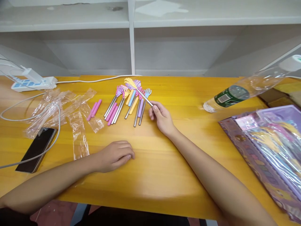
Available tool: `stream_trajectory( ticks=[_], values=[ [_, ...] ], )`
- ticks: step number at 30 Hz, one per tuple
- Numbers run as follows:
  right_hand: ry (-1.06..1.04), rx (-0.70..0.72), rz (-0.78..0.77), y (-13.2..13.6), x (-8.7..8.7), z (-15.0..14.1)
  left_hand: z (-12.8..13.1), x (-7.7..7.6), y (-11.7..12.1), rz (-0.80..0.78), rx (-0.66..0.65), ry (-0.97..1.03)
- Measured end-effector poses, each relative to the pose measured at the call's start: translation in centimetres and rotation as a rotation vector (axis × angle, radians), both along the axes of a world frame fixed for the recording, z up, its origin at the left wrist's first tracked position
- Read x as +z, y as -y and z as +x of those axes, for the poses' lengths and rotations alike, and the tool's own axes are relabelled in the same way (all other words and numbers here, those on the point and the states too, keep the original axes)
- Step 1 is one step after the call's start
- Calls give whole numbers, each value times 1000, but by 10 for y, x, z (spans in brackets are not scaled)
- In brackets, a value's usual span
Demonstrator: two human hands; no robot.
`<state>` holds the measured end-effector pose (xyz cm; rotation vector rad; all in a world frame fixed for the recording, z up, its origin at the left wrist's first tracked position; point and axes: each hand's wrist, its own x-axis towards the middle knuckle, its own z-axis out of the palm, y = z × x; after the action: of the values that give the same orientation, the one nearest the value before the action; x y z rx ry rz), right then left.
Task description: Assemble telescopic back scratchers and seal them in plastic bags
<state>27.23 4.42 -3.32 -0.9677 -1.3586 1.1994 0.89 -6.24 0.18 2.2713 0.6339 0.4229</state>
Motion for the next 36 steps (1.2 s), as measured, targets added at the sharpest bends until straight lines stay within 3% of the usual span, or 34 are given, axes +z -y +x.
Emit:
stream_trajectory(
  ticks=[6,11,13,16,19,21,24,31,34,36],
  values=[
    [418,-1,210,14,5,-6,0,0,1,-98,25,13],
    [397,172,321,33,13,-6,-1,-7,-4,-586,394,381],
    [386,293,387,45,15,-11,-1,-10,-7,-698,471,539],
    [449,444,596,64,17,-23,-1,-10,-8,-724,492,576],
    [574,551,719,75,17,-35,-3,-6,-6,-644,450,442],
    [604,607,690,75,17,-37,-4,-3,-5,-554,427,348],
    [525,612,518,66,22,-33,-4,0,-6,-430,395,239],
    [241,684,34,61,33,-30,0,2,-6,-182,90,16],
    [25,536,-104,56,26,-33,0,3,-5,-177,114,-8],
    [-72,402,-116,47,22,-32,-1,4,-5,-185,134,-6]
  ],
)
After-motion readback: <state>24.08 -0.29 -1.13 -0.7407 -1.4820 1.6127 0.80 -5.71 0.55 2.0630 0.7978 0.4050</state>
